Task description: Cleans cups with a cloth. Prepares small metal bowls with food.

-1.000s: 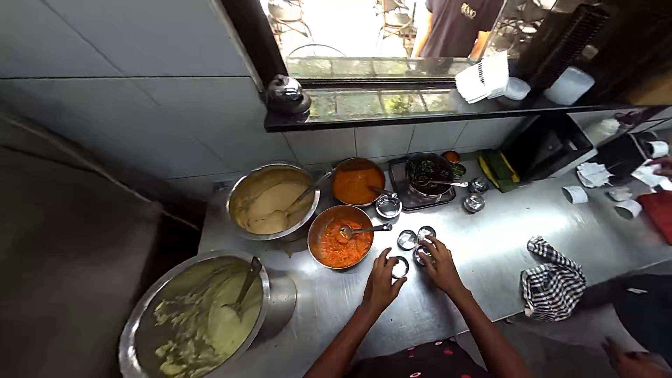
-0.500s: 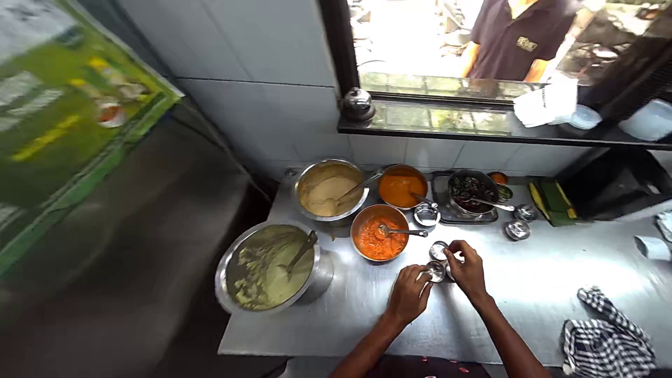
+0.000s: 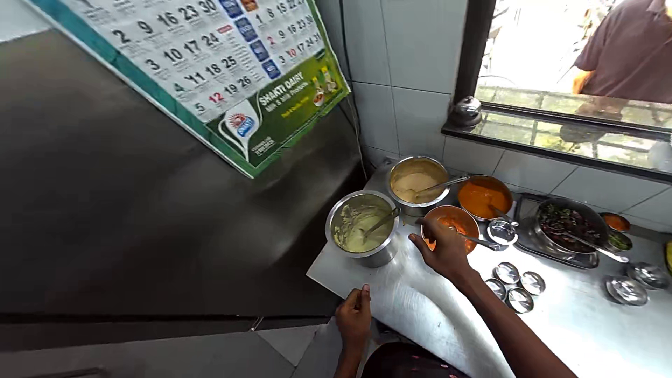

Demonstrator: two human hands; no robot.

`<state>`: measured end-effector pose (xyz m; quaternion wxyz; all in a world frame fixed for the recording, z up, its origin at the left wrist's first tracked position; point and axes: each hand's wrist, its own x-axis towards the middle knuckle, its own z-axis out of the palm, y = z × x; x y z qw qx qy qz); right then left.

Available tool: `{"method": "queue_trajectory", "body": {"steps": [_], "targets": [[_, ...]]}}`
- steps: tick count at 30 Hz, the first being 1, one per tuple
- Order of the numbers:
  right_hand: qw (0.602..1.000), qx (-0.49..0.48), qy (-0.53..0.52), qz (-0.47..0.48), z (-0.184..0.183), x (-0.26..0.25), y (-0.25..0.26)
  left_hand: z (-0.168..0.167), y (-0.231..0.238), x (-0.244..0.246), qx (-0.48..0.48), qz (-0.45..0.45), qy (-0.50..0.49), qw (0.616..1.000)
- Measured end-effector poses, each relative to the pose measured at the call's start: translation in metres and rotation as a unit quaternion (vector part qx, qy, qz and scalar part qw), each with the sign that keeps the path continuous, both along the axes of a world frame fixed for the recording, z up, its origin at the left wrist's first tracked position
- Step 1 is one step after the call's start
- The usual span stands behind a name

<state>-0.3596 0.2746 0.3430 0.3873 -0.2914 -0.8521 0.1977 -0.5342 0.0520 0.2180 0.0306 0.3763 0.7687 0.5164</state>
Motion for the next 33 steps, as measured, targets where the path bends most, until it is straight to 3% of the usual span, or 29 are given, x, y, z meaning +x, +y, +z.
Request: {"method": "queue_trajectory", "body": {"steps": [3, 6, 9, 11, 13, 15, 19, 21, 23, 26, 27, 28, 29, 30, 31, 33], "targets": [[0.988, 0.088, -0.115, 0.045, 0.030, -0.034, 0.013, -0.014, 0.008, -0.004, -0.051, -0.094, -0.067, 0.992], [0.942, 0.144, -0.288, 0.090, 0.044, -0.080, 0.029, -0.026, 0.038, 0.015, -0.151, -0.277, -0.128, 0.940], [0.867, 0.191, -0.452, 0.089, 0.046, -0.139, 0.035, -0.033, 0.082, 0.041, -0.160, -0.459, -0.037, 0.873], [0.807, 0.199, -0.549, 0.088, 0.039, -0.164, 0.030, -0.029, 0.104, 0.055, -0.164, -0.537, 0.055, 0.826], [0.780, 0.191, -0.590, 0.085, 0.030, -0.173, 0.029, -0.024, 0.117, 0.061, -0.159, -0.586, 0.107, 0.787], [0.799, 0.183, -0.568, 0.074, 0.027, -0.167, 0.027, -0.023, 0.125, 0.068, -0.121, -0.599, 0.121, 0.782], [0.853, 0.201, -0.480, 0.034, 0.043, -0.152, 0.006, -0.045, 0.123, 0.086, -0.093, -0.565, 0.105, 0.813], [0.880, 0.190, -0.435, 0.002, 0.051, -0.147, -0.010, -0.050, 0.121, 0.091, -0.148, -0.560, 0.087, 0.811], [0.898, 0.136, -0.419, -0.015, 0.058, -0.144, -0.034, -0.030, 0.132, 0.092, -0.252, -0.574, 0.077, 0.776], [0.909, 0.061, -0.412, 0.009, 0.061, -0.141, -0.066, -0.034, 0.150, 0.110, -0.171, -0.528, 0.117, 0.824], [0.912, 0.038, -0.408, 0.016, 0.062, -0.139, -0.071, -0.012, 0.150, 0.114, -0.200, -0.518, 0.126, 0.822], [0.918, 0.023, -0.396, 0.017, 0.063, -0.135, -0.073, 0.037, 0.155, 0.115, -0.344, -0.543, 0.100, 0.760], [0.921, 0.013, -0.390, 0.011, 0.064, -0.131, -0.073, 0.038, 0.152, 0.121, -0.305, -0.530, 0.087, 0.787], [0.923, 0.010, -0.385, -0.001, 0.065, -0.125, -0.071, 0.029, 0.153, 0.128, -0.274, -0.528, 0.100, 0.798], [0.924, 0.011, -0.383, -0.011, 0.066, -0.120, -0.068, 0.022, 0.157, 0.134, -0.291, -0.544, 0.117, 0.778], [0.919, 0.020, -0.393, -0.024, 0.069, -0.112, -0.062, -0.041, 0.167, 0.149, -0.144, -0.545, 0.164, 0.809]]}}
